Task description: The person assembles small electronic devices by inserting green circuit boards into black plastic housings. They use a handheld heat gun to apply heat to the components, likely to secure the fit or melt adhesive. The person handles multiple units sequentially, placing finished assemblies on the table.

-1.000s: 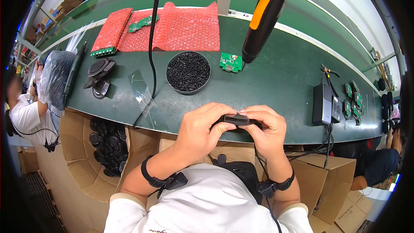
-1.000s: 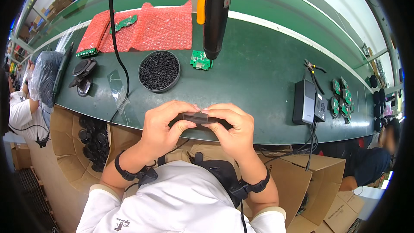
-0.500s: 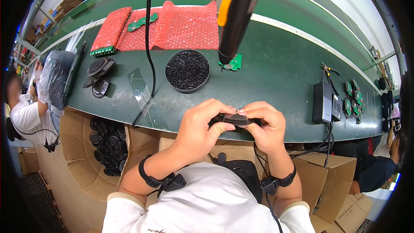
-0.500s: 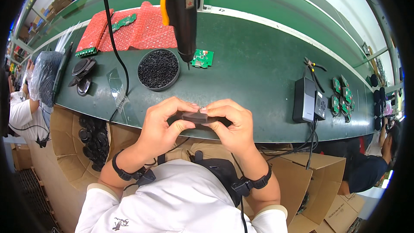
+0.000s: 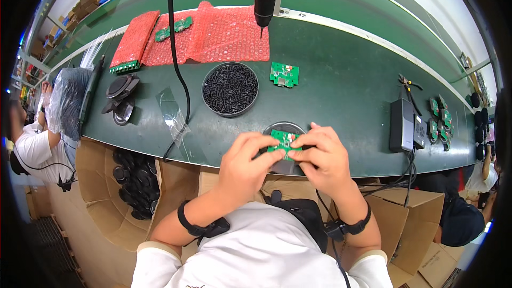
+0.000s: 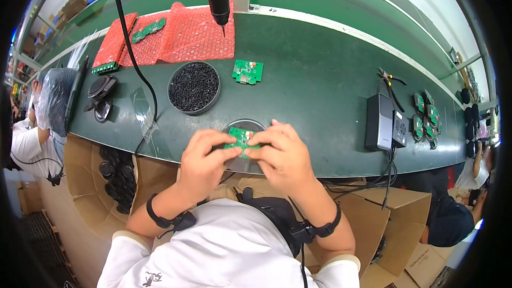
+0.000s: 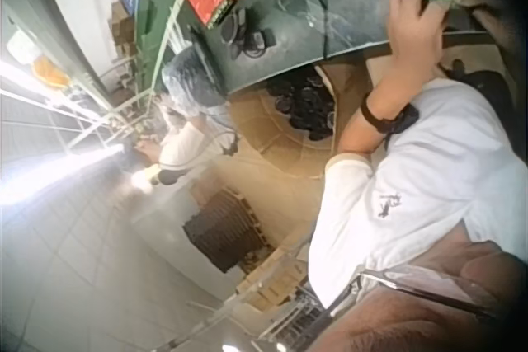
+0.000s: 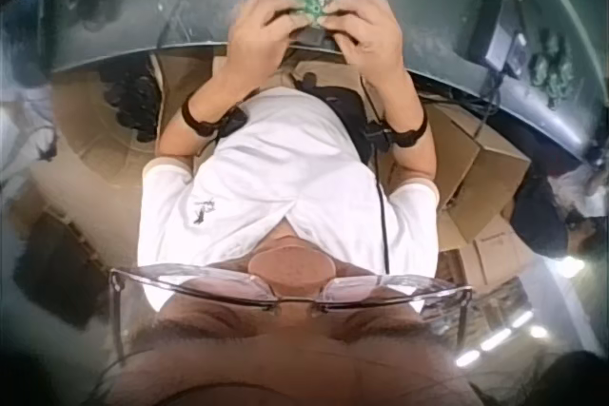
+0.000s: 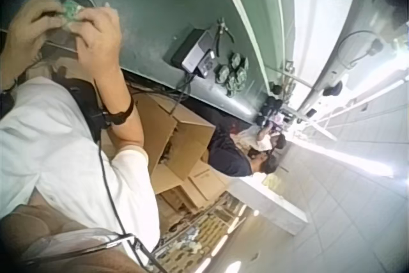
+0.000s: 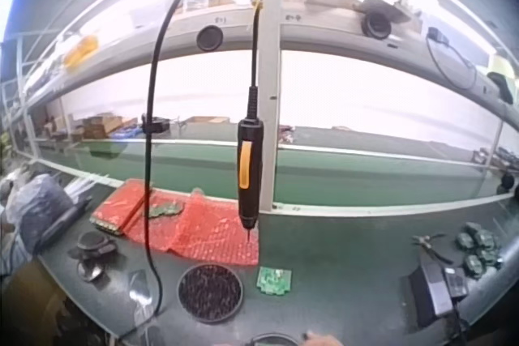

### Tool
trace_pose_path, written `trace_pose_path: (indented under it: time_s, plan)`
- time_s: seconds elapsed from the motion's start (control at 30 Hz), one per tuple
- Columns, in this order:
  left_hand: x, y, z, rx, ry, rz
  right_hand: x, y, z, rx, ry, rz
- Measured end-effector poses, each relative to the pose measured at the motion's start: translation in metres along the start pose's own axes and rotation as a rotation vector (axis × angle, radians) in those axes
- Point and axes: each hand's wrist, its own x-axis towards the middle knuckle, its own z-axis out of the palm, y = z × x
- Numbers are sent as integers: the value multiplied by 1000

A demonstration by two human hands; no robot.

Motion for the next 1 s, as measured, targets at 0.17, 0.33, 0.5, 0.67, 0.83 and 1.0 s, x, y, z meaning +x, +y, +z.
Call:
trace_pose_path:
  time_s: [0.17, 0.33, 0.5, 0.67, 0.83, 1.0]
  plan:
    - [-11, 2, -7, 18, -190, -17, -2, -21, -11, -34, -181, 55]
    - [-9, 5, -10, 16, -226, -45, 4, -19, -4, 29, -60, 163]
    - [-10, 4, -11, -5, -235, -64, 5, -10, 10, -78, -17, 144]
    - [-6, 7, -17, -79, -235, -109, 15, -13, 3, -95, -118, 148]
    - [23, -24, -39, -207, -70, -161, 40, -15, -15, -15, -300, 292]
    - [69, -70, -47, 329, -87, -328, 109, 5, -25, -11, 201, 315]
